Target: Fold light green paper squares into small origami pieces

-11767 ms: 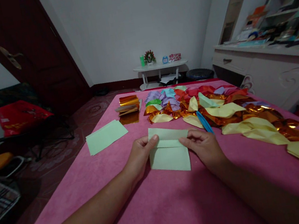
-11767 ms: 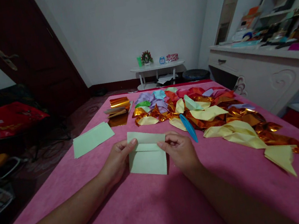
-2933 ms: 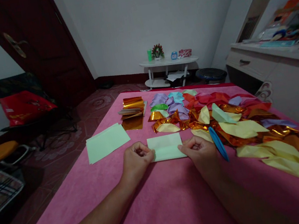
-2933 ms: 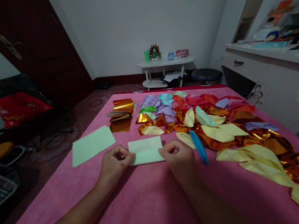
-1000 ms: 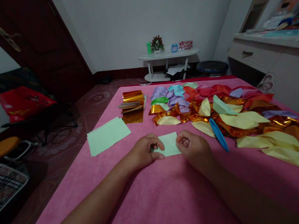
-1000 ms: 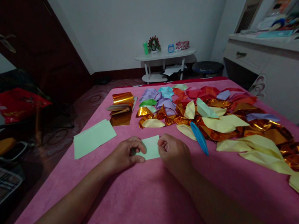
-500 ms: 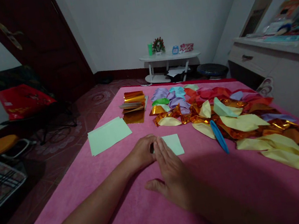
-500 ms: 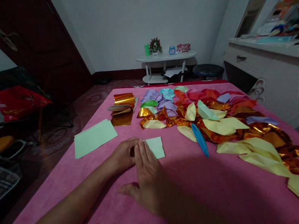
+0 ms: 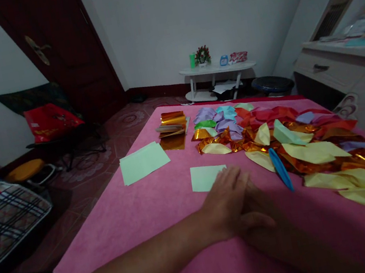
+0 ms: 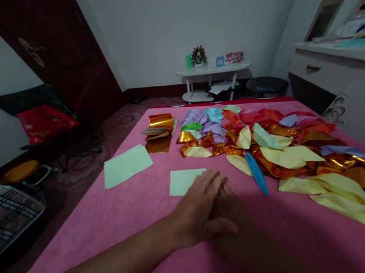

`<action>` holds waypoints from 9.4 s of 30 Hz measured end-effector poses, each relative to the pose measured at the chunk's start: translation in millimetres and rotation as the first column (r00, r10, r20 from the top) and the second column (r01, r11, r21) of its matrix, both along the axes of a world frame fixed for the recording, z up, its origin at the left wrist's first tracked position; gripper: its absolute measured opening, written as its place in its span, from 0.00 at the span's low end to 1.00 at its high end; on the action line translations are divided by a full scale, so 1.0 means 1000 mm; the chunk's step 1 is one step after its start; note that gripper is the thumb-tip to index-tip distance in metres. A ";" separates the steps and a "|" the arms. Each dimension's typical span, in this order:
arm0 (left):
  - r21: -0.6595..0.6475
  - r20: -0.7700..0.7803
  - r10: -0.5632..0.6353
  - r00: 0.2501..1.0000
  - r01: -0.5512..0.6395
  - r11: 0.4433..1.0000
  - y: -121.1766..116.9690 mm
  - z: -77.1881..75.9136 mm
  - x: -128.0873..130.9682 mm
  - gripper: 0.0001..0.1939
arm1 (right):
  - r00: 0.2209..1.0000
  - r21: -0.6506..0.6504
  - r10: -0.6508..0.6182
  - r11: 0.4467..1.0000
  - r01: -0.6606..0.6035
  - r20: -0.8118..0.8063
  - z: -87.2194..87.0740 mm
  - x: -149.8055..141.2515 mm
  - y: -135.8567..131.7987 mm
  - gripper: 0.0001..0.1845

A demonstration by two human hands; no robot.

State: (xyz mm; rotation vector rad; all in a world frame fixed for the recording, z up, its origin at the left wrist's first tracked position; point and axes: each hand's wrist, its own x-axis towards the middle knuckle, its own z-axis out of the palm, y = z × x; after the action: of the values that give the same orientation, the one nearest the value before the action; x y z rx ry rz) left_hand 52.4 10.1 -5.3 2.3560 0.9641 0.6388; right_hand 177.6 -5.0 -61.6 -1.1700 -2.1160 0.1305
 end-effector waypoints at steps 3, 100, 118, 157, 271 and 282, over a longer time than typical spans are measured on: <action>-0.052 0.006 -0.024 1.000 0.024 0.998 -0.003 -0.004 0.014 0.52 | 0.996 -0.009 -0.042 0.999 0.042 -0.082 -0.011 -0.009 0.007 0.43; -0.106 0.522 0.352 0.777 -0.350 0.931 0.012 -0.007 -0.048 0.07 | 0.835 -0.146 -0.079 0.989 -0.002 -0.544 0.052 0.018 0.009 0.11; -0.045 0.035 -0.196 0.980 0.198 0.979 0.014 0.004 -0.090 0.11 | 0.962 -0.331 0.145 0.918 -0.218 -0.232 0.047 0.016 0.010 0.11; -0.456 0.072 0.014 0.997 0.021 0.890 0.014 0.004 -0.086 0.06 | 0.993 -0.404 0.117 0.907 -0.121 -0.036 0.045 0.005 0.000 0.06; 0.014 0.085 -0.011 0.996 0.010 1.000 -0.008 -0.003 -0.075 0.06 | 0.988 -0.454 0.022 0.886 -0.090 -0.153 0.043 0.000 -0.003 0.06; -0.101 0.136 0.133 0.982 -0.120 0.988 -0.008 -0.013 -0.070 0.05 | 0.994 -0.477 -0.072 0.879 0.025 -0.081 0.043 -0.006 -0.002 0.09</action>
State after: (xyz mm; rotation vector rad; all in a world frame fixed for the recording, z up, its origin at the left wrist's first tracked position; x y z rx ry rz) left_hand -17.2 1.7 -18.2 2.1492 1.0614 0.7832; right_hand 172.1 -6.9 -18.8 -1.4602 -2.0229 0.7061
